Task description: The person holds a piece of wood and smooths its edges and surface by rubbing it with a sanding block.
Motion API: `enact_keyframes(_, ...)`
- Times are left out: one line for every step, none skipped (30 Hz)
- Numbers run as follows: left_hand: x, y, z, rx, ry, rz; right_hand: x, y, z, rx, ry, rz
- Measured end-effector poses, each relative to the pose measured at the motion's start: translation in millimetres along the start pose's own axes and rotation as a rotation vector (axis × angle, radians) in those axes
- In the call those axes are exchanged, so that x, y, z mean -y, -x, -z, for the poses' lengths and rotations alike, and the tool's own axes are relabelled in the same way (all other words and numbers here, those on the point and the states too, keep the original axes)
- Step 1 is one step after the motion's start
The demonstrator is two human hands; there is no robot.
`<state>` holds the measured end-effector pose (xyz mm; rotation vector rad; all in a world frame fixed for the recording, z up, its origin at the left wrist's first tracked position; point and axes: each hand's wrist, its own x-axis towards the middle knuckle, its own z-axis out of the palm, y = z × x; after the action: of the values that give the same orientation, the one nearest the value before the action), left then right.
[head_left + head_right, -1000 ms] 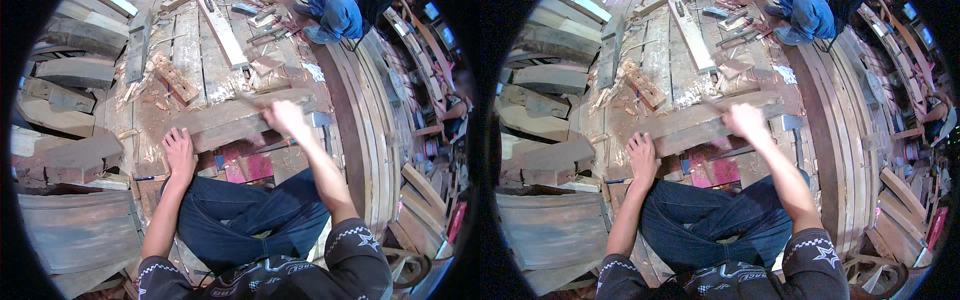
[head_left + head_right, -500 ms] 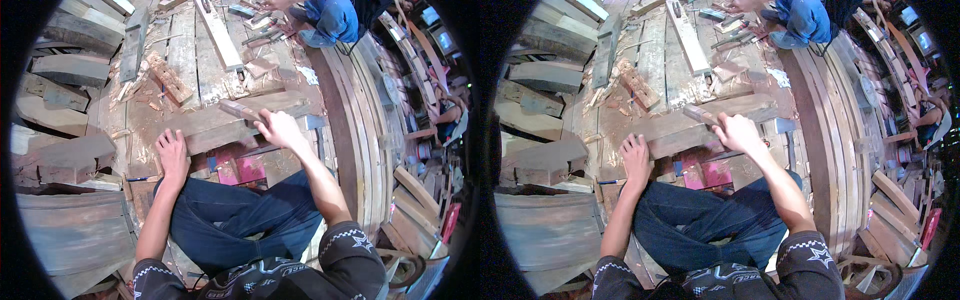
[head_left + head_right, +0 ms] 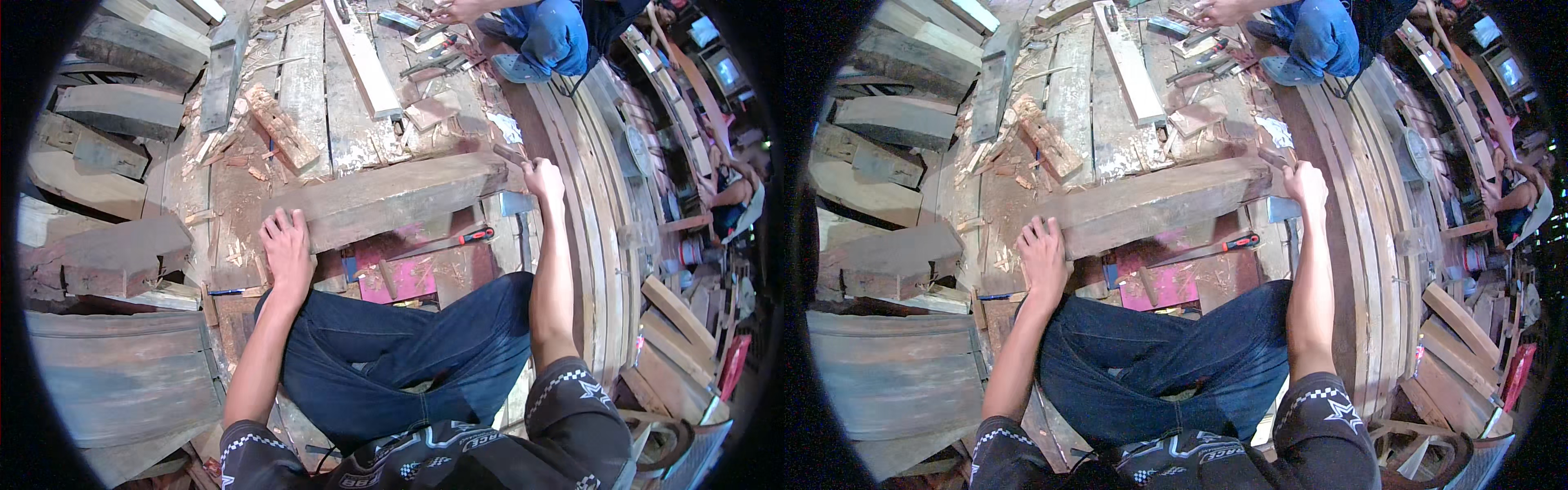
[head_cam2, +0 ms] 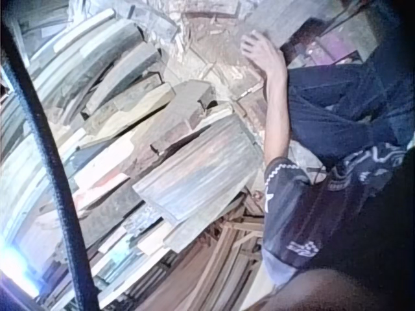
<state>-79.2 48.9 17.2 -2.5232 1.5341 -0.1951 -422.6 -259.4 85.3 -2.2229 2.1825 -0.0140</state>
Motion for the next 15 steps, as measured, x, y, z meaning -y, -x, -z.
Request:
enact_keyframes(0.3, 0.0, 0.3, 0.0, 0.007, 0.001, 2.8, 6.8, 1.1, -0.018, -0.029, 0.043)
enact_keyframes(0.0, -0.1, -0.1, 0.001, 0.015, 0.0, 6.4, 12.7, 0.3, -0.035, -0.057, 0.085)
enact_keyframes(0.1, 0.4, -0.3, 0.001, 0.014, -0.004, 6.9, 17.3, -4.1, -0.099, -0.072, 0.16)
enact_keyframes(0.9, 0.6, -2.5, -0.015, -0.002, -0.006, 18.3, 31.0, 4.4, -0.063, -0.09, 0.201)
enact_keyframes(0.9, 1.0, -3.7, -0.032, -0.019, -0.007, 20.2, 36.6, -3.3, -0.088, -0.112, 0.322)
enact_keyframes(-2.2, -0.4, -1.5, -0.036, -0.015, -0.015, 19.2, 40.6, -7.2, -0.121, -0.128, 0.439)
enact_keyframes(-0.1, 1.2, 0.3, -0.021, 0.005, -0.007, 31.9, 51.9, -0.3, 0.011, -0.18, 0.485)
enact_keyframes(2.2, 2.7, 0.7, -0.007, 0.024, 0.001, 42.1, 60.2, 7.9, 0.143, -0.231, 0.531)
enact_keyframes(1.3, 2.1, 2.4, -0.012, 0.025, -0.003, 38.7, 55.7, 1.1, 0.137, -0.17, 0.533)
enact_keyframes(-0.3, 1.2, 1.5, -0.016, 0.025, -0.003, 33.2, 49.7, -5.6, 0.135, -0.17, 0.528)
enact_keyframes(-1.7, 0.6, 1.6, -0.021, 0.026, -0.003, 25.6, 42.4, -10.7, 0.062, -0.112, 0.485)
enact_keyframes(-3.3, 0.4, 3.9, -0.023, 0.028, -0.006, 17.7, 33.6, -14.9, -0.01, -0.052, 0.443)
enact_keyframes(-4.7, -0.5, 6.8, 0.001, 0.041, -0.006, 13.1, 23.7, -15.9, 0.024, -0.019, 0.322)
enact_keyframes(-6.8, -1.4, 8.6, 0.025, 0.054, -0.006, 6.6, 21.7, -20.4, 0.019, -0.016, 0.315)
enact_keyframes(-4.7, -0.3, 5.2, 0.023, 0.048, -0.002, 12.6, 25.4, -21.4, -0.003, 0.006, 0.322)
